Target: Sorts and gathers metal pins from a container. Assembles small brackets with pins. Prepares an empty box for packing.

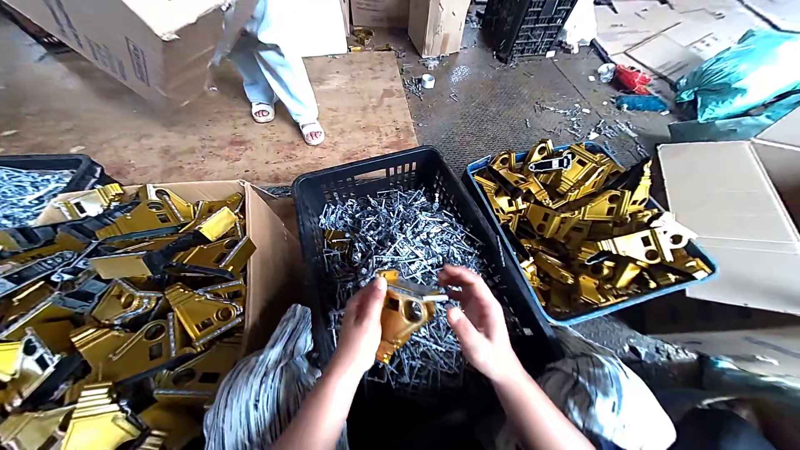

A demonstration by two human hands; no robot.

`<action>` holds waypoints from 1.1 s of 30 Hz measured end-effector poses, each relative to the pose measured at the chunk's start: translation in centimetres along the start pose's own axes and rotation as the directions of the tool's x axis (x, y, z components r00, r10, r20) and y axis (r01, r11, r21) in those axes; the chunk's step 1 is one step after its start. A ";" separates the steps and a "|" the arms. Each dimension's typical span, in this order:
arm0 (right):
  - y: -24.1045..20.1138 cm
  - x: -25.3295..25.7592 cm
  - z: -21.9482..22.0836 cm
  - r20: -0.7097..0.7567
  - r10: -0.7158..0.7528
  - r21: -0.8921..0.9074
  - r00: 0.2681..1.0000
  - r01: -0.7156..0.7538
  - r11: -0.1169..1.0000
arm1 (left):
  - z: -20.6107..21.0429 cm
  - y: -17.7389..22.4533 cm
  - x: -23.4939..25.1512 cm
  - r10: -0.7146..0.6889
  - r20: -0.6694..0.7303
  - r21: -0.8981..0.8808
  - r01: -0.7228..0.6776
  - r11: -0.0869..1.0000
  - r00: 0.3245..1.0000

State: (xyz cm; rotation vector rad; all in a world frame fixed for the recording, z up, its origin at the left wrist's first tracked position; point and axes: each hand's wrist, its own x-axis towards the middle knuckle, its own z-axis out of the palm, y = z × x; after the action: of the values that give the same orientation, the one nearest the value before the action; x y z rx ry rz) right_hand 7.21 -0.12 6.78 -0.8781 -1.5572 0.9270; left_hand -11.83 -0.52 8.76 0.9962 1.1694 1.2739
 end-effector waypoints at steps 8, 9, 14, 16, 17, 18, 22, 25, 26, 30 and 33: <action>0.5 -0.4 0.9 0.242 0.065 0.657 0.968 -0.213 0.723 | -0.3 -1.8 -0.3 0.080 0.378 -0.242 0.016 0.970 0.923; 0.7 -0.4 1.2 0.216 0.068 0.674 0.974 -0.199 0.712 | -0.3 -1.8 -0.3 0.071 0.374 -0.255 0.029 0.967 0.925; 1.0 -0.5 1.9 0.141 0.091 0.649 0.986 -0.162 0.744 | -0.5 -1.3 0.2 -0.019 0.415 -0.215 0.118 0.969 0.910; 1.1 -0.3 1.7 0.123 0.111 0.621 0.986 -0.164 0.767 | -0.8 -0.7 1.0 -0.033 0.422 -0.050 0.059 0.997 0.906; 1.2 -0.3 1.6 0.095 0.113 0.575 0.989 -0.147 0.805 | -1.0 -0.3 1.4 -0.039 0.404 0.081 0.006 0.997 0.914; 1.2 -0.2 1.5 0.061 0.093 0.485 0.994 -0.111 0.868 | -1.3 -0.1 1.8 -0.032 0.367 0.211 -0.049 0.976 0.930; 2.0 -0.4 0.5 0.066 -0.105 -0.255 0.992 0.119 0.960 | -3.4 2.7 3.4 -0.003 0.105 0.303 -0.029 0.953 0.994; 1.6 -0.6 0.5 0.202 0.040 -0.527 0.978 0.074 0.847 | -5.4 7.4 4.9 0.017 -0.103 0.109 -0.005 0.994 0.995; 1.3 -0.6 0.6 0.261 0.177 -0.575 0.949 0.005 0.818 | -6.3 9.0 5.6 0.043 -0.155 0.097 -0.029 0.995 0.987; 0.8 -0.5 1.1 0.358 0.631 -0.806 0.688 -0.114 0.581 | -9.5 14.1 8.8 0.157 -0.288 0.274 -0.075 0.959 0.945; 0.6 -1.3 0.5 0.358 0.645 -0.818 0.675 -0.106 0.565 | -11.3 16.4 11.1 0.247 -0.305 0.603 -0.014 0.798 0.920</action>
State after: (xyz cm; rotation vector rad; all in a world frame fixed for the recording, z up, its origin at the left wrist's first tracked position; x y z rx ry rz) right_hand 6.93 -1.07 5.63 -1.7156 -2.4997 0.9478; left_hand -26.39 10.88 22.07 1.3437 1.9023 1.2630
